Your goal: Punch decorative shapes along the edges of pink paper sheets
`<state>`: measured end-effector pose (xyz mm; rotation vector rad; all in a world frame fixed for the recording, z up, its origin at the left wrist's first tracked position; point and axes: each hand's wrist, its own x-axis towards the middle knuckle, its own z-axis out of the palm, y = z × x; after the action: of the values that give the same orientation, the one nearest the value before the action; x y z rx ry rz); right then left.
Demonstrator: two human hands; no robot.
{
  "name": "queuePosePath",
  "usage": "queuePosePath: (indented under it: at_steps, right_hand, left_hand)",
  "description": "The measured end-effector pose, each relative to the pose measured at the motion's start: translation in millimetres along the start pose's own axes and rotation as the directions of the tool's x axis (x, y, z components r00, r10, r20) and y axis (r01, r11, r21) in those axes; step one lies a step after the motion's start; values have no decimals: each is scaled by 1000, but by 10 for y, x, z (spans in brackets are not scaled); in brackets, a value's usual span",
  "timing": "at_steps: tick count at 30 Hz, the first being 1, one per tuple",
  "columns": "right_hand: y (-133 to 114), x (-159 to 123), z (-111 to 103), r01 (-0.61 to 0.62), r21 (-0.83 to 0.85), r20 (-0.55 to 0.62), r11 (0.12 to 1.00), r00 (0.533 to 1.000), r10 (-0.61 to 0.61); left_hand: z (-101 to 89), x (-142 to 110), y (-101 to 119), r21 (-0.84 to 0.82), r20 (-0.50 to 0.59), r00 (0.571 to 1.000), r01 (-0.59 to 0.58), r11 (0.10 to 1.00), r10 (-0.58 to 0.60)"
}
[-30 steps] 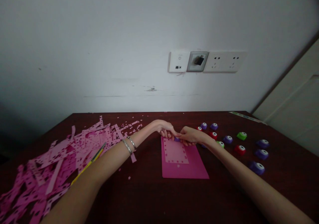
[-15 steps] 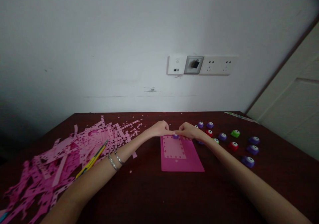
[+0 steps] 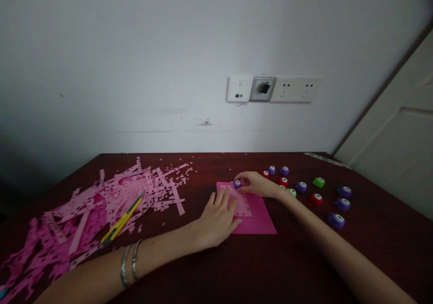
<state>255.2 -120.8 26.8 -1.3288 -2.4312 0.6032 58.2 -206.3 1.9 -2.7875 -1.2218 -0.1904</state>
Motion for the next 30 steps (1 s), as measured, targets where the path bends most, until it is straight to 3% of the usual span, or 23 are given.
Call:
queuePosePath:
  at_steps: [8, 17, 22, 30]
  right_hand:
    - [36, 5, -1, 23, -33, -64, 999, 998, -25]
    - [402, -28, -183, -130, -142, -222, 981, 970, 96]
    - [500, -75, -255, -265, -279, -202, 923, 956, 213]
    - [358, -137, -242, -328, -433, -154, 840, 945, 289]
  left_hand:
    - [4, -5, 12, -35, 49, 998, 43, 998, -42]
    - [-11, -21, 23, -39, 52, 998, 43, 998, -41]
    - [-26, -20, 30, -50, 66, 997, 45, 998, -42]
    - [-37, -12, 22, -46, 86, 995, 45, 998, -41]
